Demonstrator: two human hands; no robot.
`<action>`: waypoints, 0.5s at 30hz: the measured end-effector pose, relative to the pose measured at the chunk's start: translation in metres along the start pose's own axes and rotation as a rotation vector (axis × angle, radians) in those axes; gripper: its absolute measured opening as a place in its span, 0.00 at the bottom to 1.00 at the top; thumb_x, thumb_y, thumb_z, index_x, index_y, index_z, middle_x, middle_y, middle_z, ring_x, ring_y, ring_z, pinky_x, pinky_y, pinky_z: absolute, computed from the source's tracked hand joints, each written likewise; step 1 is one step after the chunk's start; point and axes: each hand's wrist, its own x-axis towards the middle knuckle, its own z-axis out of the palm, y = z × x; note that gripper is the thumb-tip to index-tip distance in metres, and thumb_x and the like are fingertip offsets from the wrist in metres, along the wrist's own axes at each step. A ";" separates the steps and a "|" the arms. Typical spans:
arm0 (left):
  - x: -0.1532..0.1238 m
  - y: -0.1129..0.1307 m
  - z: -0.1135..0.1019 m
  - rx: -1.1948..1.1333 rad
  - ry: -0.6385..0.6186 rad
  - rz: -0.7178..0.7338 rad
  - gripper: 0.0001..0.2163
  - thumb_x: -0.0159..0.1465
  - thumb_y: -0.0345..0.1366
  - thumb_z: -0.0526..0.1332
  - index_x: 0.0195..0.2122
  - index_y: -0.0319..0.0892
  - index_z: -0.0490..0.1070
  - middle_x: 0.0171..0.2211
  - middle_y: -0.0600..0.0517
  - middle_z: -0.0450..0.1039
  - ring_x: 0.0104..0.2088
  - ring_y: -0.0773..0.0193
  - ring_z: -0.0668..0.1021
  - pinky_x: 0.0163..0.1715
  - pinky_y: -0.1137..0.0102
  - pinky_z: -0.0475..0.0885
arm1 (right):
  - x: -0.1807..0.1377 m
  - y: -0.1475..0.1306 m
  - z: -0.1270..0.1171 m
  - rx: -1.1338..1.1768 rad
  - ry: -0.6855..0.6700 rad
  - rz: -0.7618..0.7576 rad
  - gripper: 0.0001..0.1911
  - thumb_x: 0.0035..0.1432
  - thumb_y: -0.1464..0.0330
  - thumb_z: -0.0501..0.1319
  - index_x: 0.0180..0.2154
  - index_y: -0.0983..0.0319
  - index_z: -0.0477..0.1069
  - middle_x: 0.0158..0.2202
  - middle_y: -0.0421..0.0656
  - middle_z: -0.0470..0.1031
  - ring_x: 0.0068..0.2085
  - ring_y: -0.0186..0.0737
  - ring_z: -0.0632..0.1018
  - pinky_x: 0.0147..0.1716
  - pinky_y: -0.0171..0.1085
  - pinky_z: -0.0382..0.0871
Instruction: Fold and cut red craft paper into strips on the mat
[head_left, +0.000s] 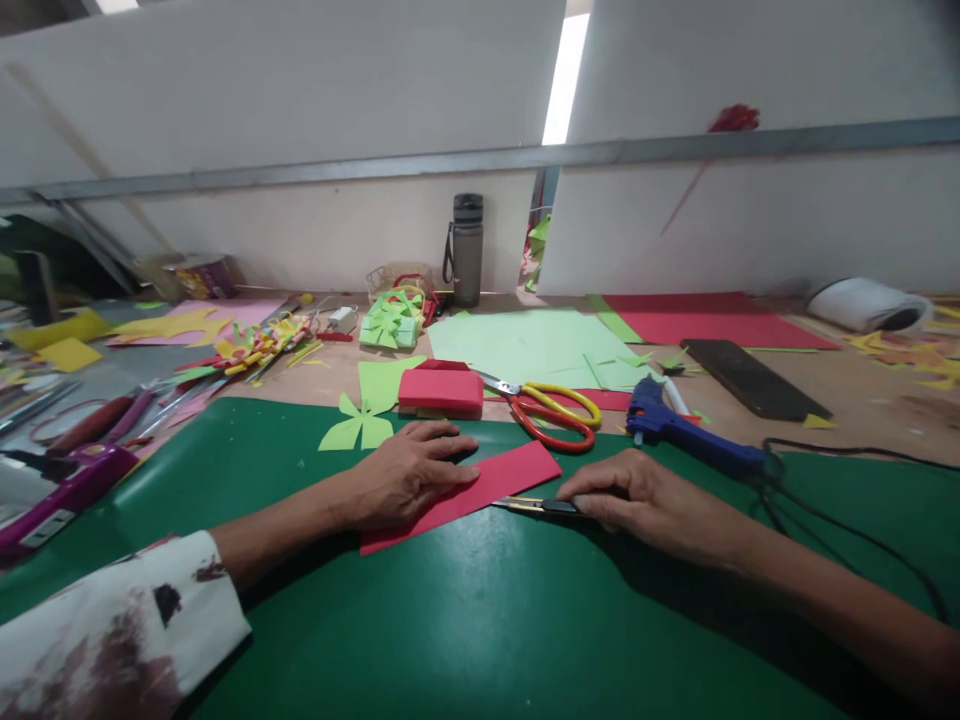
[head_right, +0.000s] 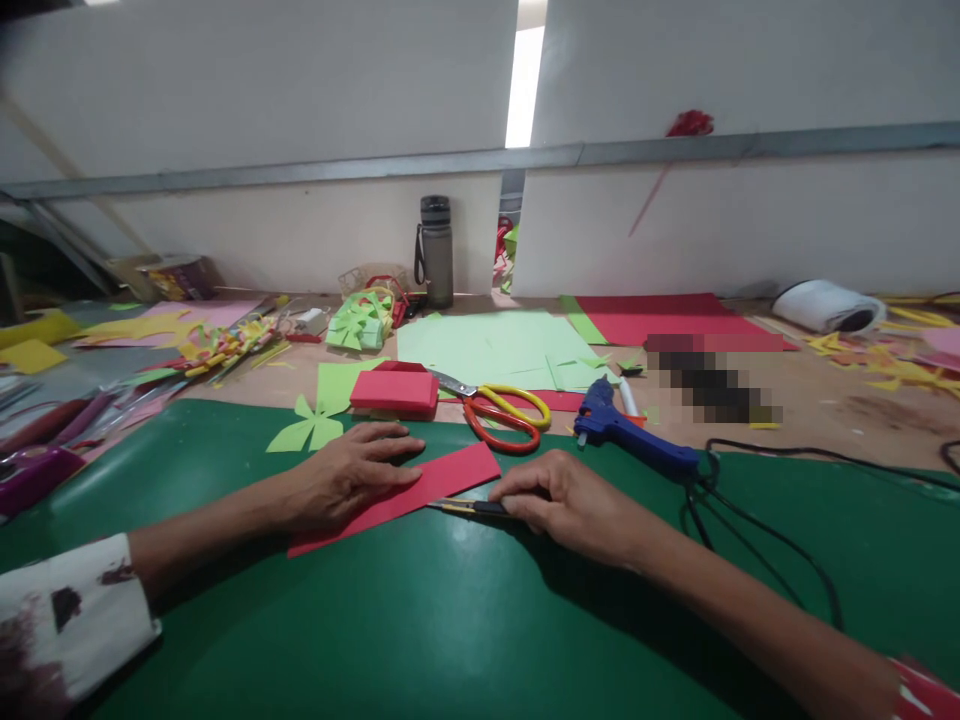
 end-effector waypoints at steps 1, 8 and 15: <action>0.000 0.000 0.000 -0.002 -0.002 0.002 0.14 0.67 0.36 0.49 0.51 0.50 0.68 0.58 0.50 0.62 0.57 0.55 0.62 0.53 0.56 0.59 | 0.001 -0.001 0.000 0.007 -0.005 -0.004 0.15 0.56 0.62 0.54 0.32 0.64 0.75 0.19 0.36 0.60 0.22 0.30 0.59 0.20 0.31 0.51; 0.001 0.003 -0.004 -0.009 -0.032 -0.020 0.15 0.67 0.36 0.49 0.52 0.50 0.68 0.58 0.51 0.62 0.58 0.55 0.61 0.54 0.57 0.58 | 0.008 -0.005 0.004 0.028 -0.029 0.003 0.15 0.55 0.62 0.55 0.32 0.64 0.76 0.18 0.36 0.60 0.20 0.29 0.57 0.19 0.31 0.49; 0.000 0.002 -0.004 -0.011 -0.038 -0.019 0.15 0.67 0.37 0.49 0.52 0.50 0.68 0.59 0.49 0.61 0.58 0.54 0.60 0.54 0.55 0.58 | 0.011 -0.007 0.003 0.029 -0.054 0.009 0.15 0.55 0.62 0.55 0.32 0.64 0.76 0.18 0.35 0.59 0.20 0.29 0.57 0.19 0.31 0.48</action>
